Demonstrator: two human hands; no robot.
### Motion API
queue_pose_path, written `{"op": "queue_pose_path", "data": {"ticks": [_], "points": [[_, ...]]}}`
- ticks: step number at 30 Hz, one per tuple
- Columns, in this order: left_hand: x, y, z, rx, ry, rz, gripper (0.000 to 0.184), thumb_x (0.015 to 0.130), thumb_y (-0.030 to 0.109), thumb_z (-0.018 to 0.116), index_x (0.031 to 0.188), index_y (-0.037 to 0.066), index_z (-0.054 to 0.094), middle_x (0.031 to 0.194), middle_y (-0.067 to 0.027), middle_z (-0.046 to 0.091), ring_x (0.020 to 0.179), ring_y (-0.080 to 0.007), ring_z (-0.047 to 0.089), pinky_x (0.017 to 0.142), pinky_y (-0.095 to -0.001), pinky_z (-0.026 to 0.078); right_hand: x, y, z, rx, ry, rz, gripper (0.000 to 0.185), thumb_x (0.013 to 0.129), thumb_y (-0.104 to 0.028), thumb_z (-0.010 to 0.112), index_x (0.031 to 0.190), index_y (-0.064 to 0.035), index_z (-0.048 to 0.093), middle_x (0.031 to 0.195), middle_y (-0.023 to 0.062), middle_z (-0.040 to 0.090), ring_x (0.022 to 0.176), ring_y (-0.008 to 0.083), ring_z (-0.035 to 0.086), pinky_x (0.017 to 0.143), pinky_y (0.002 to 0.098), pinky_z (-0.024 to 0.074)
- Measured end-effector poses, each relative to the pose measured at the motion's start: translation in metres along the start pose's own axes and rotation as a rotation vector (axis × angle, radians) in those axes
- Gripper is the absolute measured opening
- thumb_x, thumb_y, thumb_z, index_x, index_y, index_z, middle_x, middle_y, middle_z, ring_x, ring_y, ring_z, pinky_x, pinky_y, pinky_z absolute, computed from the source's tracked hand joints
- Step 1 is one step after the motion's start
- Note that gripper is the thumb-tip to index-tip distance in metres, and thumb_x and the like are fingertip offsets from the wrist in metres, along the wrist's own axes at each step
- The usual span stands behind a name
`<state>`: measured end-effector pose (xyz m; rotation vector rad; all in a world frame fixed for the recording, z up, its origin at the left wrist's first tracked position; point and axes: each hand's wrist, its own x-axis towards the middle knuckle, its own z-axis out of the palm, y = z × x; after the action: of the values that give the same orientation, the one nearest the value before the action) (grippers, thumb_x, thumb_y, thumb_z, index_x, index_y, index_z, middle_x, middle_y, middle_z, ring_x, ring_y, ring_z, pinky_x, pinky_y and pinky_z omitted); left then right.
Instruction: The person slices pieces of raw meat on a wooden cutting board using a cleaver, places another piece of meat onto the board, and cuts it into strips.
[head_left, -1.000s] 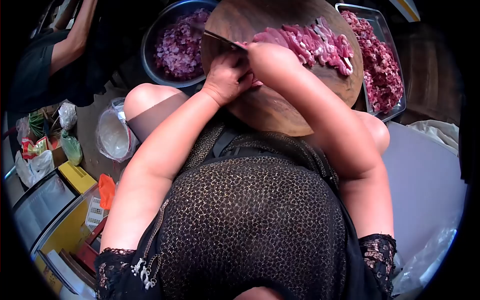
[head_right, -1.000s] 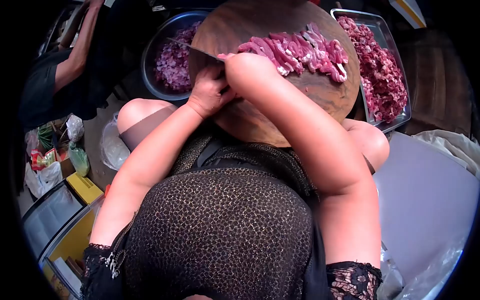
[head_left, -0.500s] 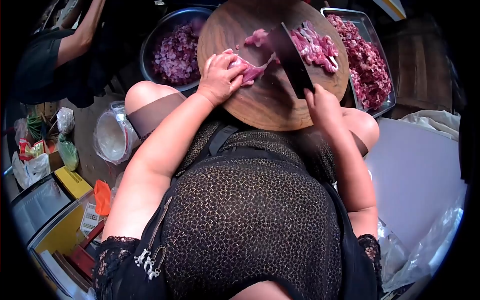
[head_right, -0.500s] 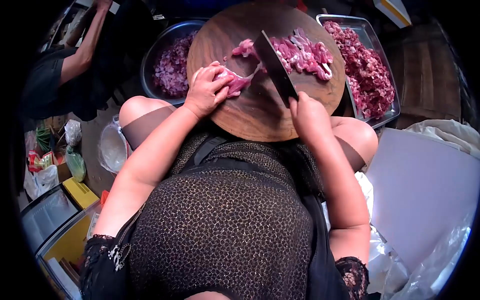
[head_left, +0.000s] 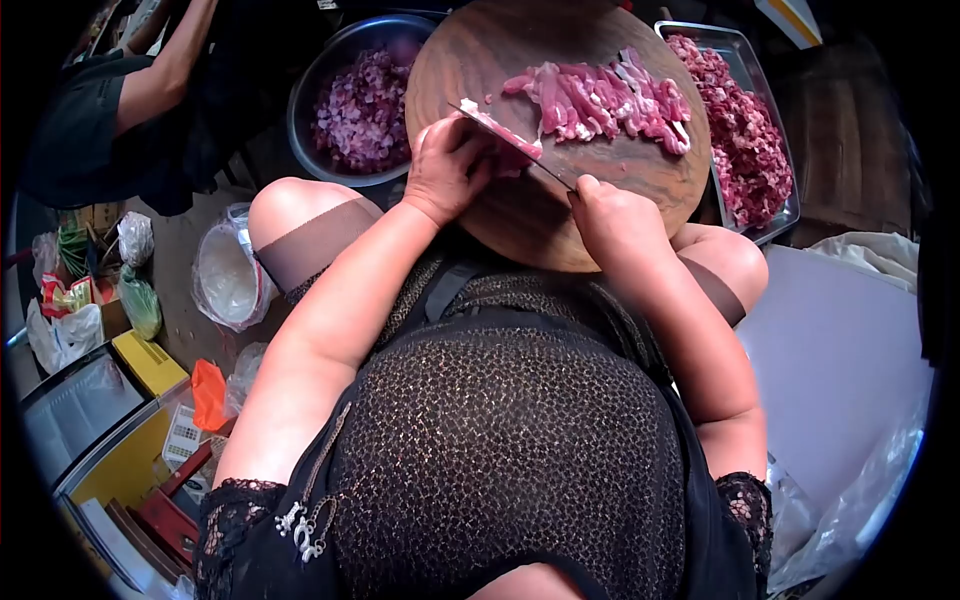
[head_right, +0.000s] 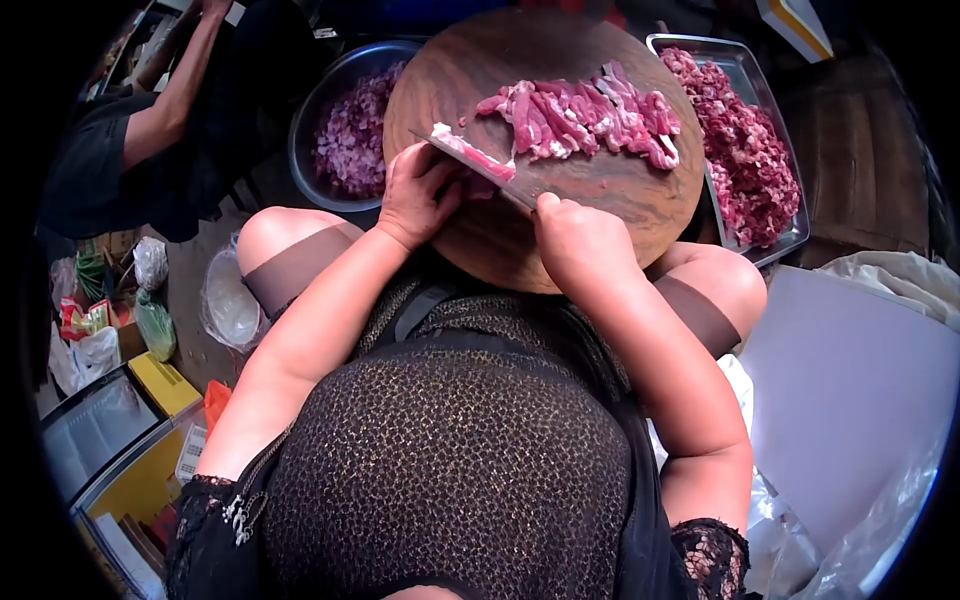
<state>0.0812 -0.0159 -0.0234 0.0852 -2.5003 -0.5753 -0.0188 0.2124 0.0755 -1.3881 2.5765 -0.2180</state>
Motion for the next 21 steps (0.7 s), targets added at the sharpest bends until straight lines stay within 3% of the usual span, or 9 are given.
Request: {"op": "queue_pose_path", "data": {"ticks": [2,7,9,11,13,15,16,18,21], "points": [[0.002,-0.001,0.001,-0.025,-0.013,-0.018,0.03,0.07,0.02,0.072,0.099,0.015,0.07,0.106,-0.0066,0.06,0.106,-0.0302,0.057,0.091,-0.0442,0.046,0.007,0.004,-0.004,-0.012,-0.164,0.035,0.018,0.096,-0.021,0.053,0.091,-0.0032,0.054,0.08,0.0191,0.067,0.074,0.0382,0.066,0.065,0.0494,0.0526],[0.014,0.002,0.001,-0.165,-0.027,0.037,0.019,0.068,0.018,0.073,0.086,0.011,0.07,0.092,-0.0069,0.063,0.094,-0.0324,0.061,0.084,-0.0434,0.05,0.032,0.017,-0.03,0.219,-0.211,0.009,0.019,0.091,-0.018,0.062,0.089,0.0014,0.061,0.077,0.0252,0.063,0.075,0.0443,0.062,0.066,0.0496,0.048],[0.008,-0.003,0.002,0.068,0.058,0.278,0.015,0.068,0.021,0.073,0.081,0.014,0.07,0.085,-0.0052,0.062,0.092,-0.0291,0.061,0.081,-0.0415,0.051,0.054,0.012,-0.032,0.256,-0.296,0.03,0.017,0.091,-0.014,0.061,0.095,0.0027,0.064,0.08,0.0265,0.064,0.074,0.0431,0.063,0.066,0.0477,0.0485],[0.006,-0.005,0.007,-0.022,0.086,0.167,0.018,0.068,0.025,0.073,0.082,0.016,0.07,0.09,-0.0052,0.062,0.091,-0.0277,0.06,0.082,-0.0418,0.05,0.078,0.004,-0.017,0.269,-0.207,-0.005,0.019,0.091,-0.015,0.061,0.094,0.0037,0.062,0.075,0.0269,0.062,0.071,0.0403,0.064,0.063,0.0462,0.0484],[-0.003,-0.008,0.014,-0.021,0.147,0.027,0.022,0.067,0.029,0.073,0.084,0.015,0.07,0.098,-0.0051,0.062,0.097,-0.0286,0.058,0.086,-0.0431,0.048,0.108,-0.006,0.004,0.235,-0.157,-0.046,0.022,0.094,-0.016,0.058,0.093,0.0052,0.059,0.069,0.0237,0.06,0.058,0.0358,0.06,0.056,0.0454,0.0463],[-0.012,-0.014,0.03,0.051,0.164,-0.003,0.025,0.071,0.04,0.071,0.086,0.02,0.071,0.105,-0.0044,0.059,0.108,-0.0295,0.051,0.092,-0.0464,0.041,0.125,-0.018,0.008,0.285,-0.118,-0.097,0.023,0.095,-0.016,0.056,0.094,0.006,0.059,0.072,0.0244,0.06,0.058,0.0363,0.061,0.055,0.0453,0.046],[-0.01,-0.01,0.031,0.037,0.148,-0.006,0.025,0.07,0.036,0.072,0.087,0.018,0.072,0.106,-0.0046,0.06,0.109,-0.0299,0.052,0.092,-0.0454,0.042,0.127,-0.012,0.007,0.288,-0.108,-0.142,0.023,0.095,-0.016,0.056,0.094,0.006,0.059,0.072,0.0244,0.06,0.058,0.0363,0.061,0.055,0.0453,0.046],[-0.011,-0.01,0.028,0.041,0.136,0.01,0.025,0.069,0.034,0.071,0.089,0.018,0.073,0.106,-0.005,0.061,0.108,-0.0303,0.053,0.09,-0.0448,0.043,0.122,-0.013,0.003,0.294,-0.21,-0.067,0.023,0.094,-0.017,0.057,0.094,0.0057,0.059,0.081,0.0289,0.063,0.079,0.0461,0.063,0.066,0.0497,0.0492],[-0.015,-0.011,0.032,0.057,0.042,-0.02,0.026,0.07,0.036,0.069,0.089,0.02,0.074,0.107,-0.006,0.061,0.11,-0.0297,0.052,0.095,-0.0447,0.041,0.089,0.002,-0.008,0.282,-0.3,0.001,0.023,0.094,-0.016,0.055,0.096,0.0075,0.058,0.082,0.0301,0.063,0.08,0.0472,0.063,0.066,0.05,0.0483]]}}
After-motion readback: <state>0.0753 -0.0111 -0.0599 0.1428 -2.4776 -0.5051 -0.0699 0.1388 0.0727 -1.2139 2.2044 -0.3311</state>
